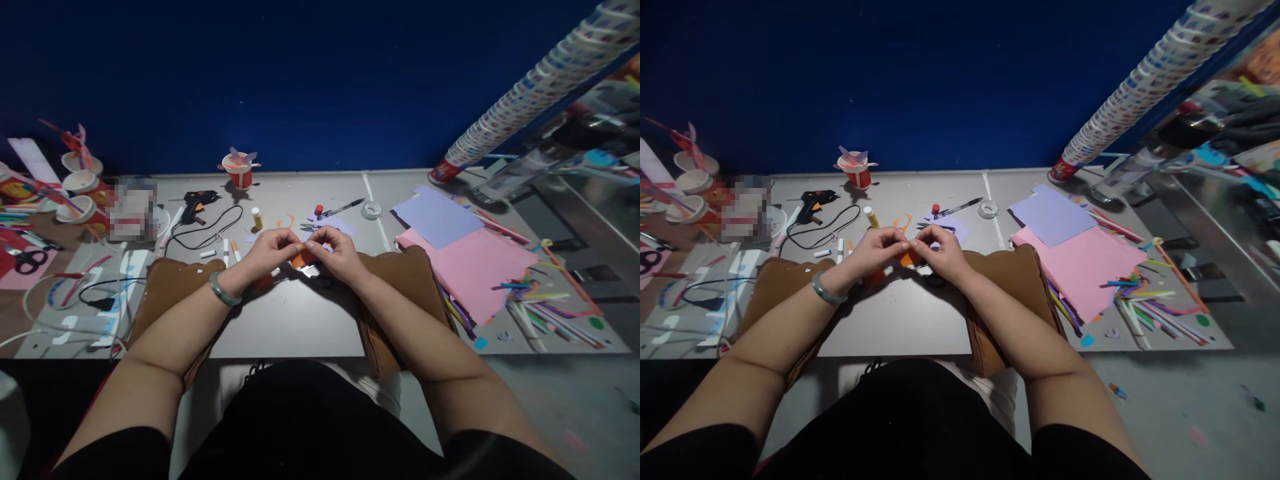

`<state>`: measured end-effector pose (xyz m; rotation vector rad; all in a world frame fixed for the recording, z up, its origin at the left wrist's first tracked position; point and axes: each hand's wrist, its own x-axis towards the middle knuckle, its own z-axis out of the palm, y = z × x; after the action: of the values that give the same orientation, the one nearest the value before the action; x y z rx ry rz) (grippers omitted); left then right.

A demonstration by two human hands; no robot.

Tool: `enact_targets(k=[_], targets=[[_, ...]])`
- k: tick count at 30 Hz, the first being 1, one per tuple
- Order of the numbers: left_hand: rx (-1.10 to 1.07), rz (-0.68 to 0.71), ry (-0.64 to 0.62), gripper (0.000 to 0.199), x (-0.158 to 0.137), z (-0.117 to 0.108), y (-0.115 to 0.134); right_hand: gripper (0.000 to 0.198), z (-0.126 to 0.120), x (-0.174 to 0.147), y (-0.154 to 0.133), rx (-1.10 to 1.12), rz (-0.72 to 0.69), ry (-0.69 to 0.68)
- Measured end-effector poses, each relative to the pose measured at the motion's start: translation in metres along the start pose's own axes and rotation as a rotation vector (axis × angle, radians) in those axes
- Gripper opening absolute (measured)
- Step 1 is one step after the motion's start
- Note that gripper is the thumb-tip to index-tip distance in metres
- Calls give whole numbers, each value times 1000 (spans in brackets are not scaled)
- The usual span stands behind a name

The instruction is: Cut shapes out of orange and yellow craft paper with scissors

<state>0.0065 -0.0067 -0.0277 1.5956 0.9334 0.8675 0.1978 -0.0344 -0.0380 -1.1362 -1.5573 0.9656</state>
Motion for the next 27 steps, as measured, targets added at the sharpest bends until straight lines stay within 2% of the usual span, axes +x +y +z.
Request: enact_targets(k=[4, 7, 13, 16, 21, 23, 27], targets=[[57, 9, -68, 22, -4, 7, -1, 29, 1, -2, -1, -44, -32, -60], [40, 4, -62, 20, -3, 6, -1, 30, 1, -2, 2, -41, -36, -22], [-97, -98, 37, 20, 1, 3, -2, 36, -1, 0, 7, 34, 33, 85], [-165, -83, 101, 23, 2, 3, -1, 39, -2, 0, 6, 46, 52, 67], [-232, -63, 220, 24, 3, 0, 2, 40, -1, -1, 5, 16, 81, -45], [-248, -61, 248, 23, 3, -2, 4, 41, 0, -1, 5, 25, 84, -41], [-262, -74, 225, 27, 2, -1, 4, 43, -2, 0, 3, 80, 82, 18]])
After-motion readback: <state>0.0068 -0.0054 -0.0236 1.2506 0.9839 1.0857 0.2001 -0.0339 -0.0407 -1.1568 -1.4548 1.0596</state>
